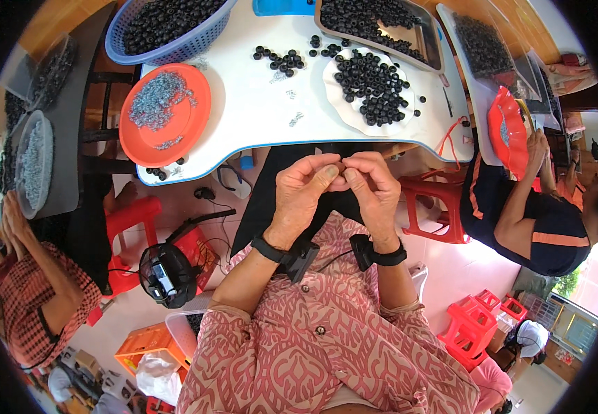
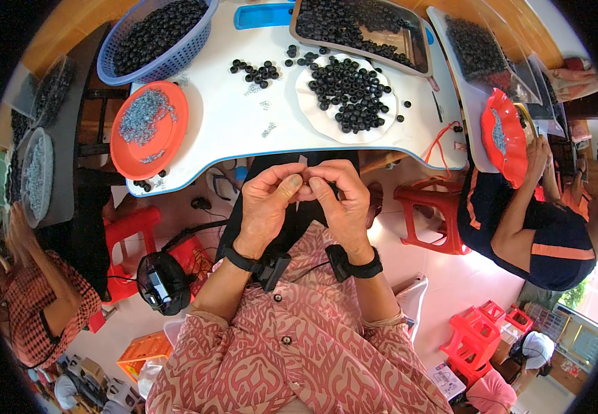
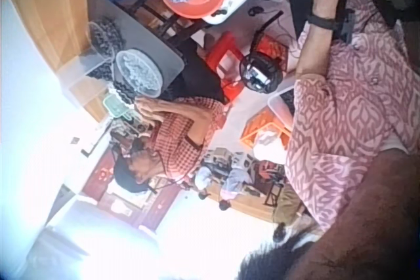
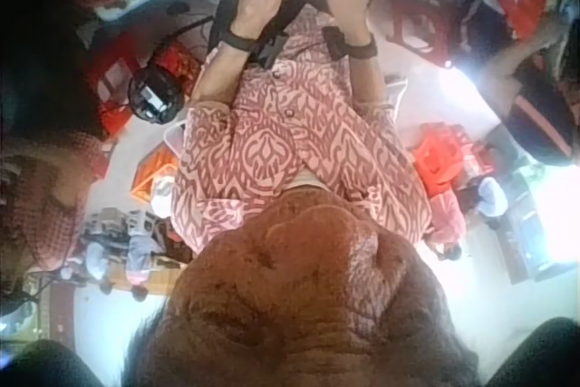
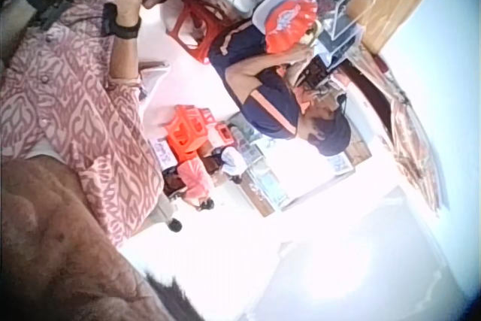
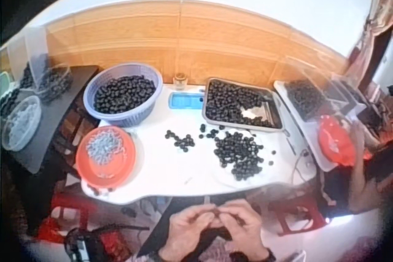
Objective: Sorting and inspecting small black plastic components and blue beads at a workshop table.
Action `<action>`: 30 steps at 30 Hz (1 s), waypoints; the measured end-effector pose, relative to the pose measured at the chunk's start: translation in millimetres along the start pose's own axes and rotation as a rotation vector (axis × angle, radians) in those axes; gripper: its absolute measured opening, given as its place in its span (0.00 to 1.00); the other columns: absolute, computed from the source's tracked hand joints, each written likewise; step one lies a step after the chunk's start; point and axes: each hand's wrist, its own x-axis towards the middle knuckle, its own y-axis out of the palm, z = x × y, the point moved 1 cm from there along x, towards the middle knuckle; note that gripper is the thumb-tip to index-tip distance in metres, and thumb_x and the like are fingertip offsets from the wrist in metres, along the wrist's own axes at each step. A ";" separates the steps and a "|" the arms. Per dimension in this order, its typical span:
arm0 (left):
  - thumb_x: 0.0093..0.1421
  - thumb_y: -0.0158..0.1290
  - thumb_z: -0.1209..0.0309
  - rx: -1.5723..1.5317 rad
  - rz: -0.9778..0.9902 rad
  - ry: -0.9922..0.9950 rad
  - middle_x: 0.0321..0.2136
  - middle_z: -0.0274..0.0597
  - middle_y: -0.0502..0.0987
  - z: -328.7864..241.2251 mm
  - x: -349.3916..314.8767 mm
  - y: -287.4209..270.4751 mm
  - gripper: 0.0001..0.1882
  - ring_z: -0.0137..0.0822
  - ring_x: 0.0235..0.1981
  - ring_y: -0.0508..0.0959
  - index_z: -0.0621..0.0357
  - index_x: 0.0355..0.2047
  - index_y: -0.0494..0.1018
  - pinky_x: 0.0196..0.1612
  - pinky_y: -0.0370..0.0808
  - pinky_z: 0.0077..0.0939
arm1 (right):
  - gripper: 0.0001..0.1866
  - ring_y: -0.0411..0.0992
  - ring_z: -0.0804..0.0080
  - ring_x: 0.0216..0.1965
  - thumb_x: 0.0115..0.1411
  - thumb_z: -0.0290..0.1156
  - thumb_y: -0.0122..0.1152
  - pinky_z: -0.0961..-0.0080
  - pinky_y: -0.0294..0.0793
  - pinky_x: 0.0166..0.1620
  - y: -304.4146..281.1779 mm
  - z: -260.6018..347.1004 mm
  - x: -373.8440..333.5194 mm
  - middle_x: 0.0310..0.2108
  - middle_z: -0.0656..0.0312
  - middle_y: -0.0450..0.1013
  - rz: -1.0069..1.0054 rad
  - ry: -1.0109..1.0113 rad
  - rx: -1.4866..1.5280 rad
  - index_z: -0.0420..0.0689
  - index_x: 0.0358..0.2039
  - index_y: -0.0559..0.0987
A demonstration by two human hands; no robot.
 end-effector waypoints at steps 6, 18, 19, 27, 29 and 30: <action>0.63 0.51 0.77 -0.214 0.029 -0.065 0.34 0.46 0.78 0.4 7.1 -8.4 0.10 0.30 0.30 0.80 0.69 0.44 0.74 0.40 0.83 0.34 | 0.06 0.67 0.81 0.37 0.59 0.20 0.59 0.85 0.66 0.40 -0.3 0.1 1.4 0.37 0.65 0.71 -0.033 0.038 0.000 0.38 0.38 0.79; 0.65 0.52 0.65 -0.182 -0.201 0.006 0.28 0.41 0.76 -68.7 43.6 -11.1 0.14 0.27 0.25 0.76 0.67 0.40 0.73 0.33 0.81 0.29 | 0.05 0.65 0.85 0.31 0.60 0.20 0.59 0.88 0.64 0.34 2.2 -2.6 7.5 0.36 0.66 0.71 -0.031 0.033 -0.072 0.38 0.37 0.79; 0.65 0.51 0.65 -0.151 -0.201 0.049 0.28 0.40 0.76 -82.0 52.5 -14.4 0.14 0.27 0.24 0.75 0.67 0.40 0.73 0.33 0.80 0.29 | 0.05 0.65 0.85 0.31 0.59 0.19 0.59 0.88 0.64 0.34 2.2 -2.3 7.2 0.36 0.67 0.71 -0.028 0.045 -0.055 0.37 0.37 0.79; 0.68 0.44 0.64 -0.029 -0.191 0.422 0.33 0.46 0.73 -218.5 148.7 -51.8 0.15 0.37 0.35 0.76 0.68 0.41 0.68 0.48 0.77 0.39 | 0.04 0.68 0.83 0.31 0.58 0.19 0.59 0.86 0.67 0.34 7.9 -4.9 8.7 0.34 0.65 0.71 0.024 0.014 -0.102 0.37 0.35 0.79; 0.69 0.43 0.65 -0.101 -0.191 0.478 0.35 0.50 0.72 -228.8 153.1 -46.4 0.16 0.41 0.38 0.76 0.71 0.43 0.66 0.51 0.76 0.43 | 0.04 0.68 0.82 0.31 0.58 0.19 0.59 0.86 0.68 0.34 6.4 -7.7 9.5 0.34 0.64 0.71 0.022 0.009 -0.119 0.37 0.35 0.79; 0.69 0.42 0.66 -0.116 -0.271 0.480 0.37 0.54 0.71 -231.1 149.8 -41.9 0.17 0.45 0.41 0.75 0.73 0.44 0.64 0.53 0.75 0.47 | 0.04 0.68 0.82 0.31 0.58 0.19 0.59 0.85 0.69 0.34 5.8 -8.9 9.3 0.34 0.64 0.72 0.024 0.005 -0.133 0.37 0.35 0.79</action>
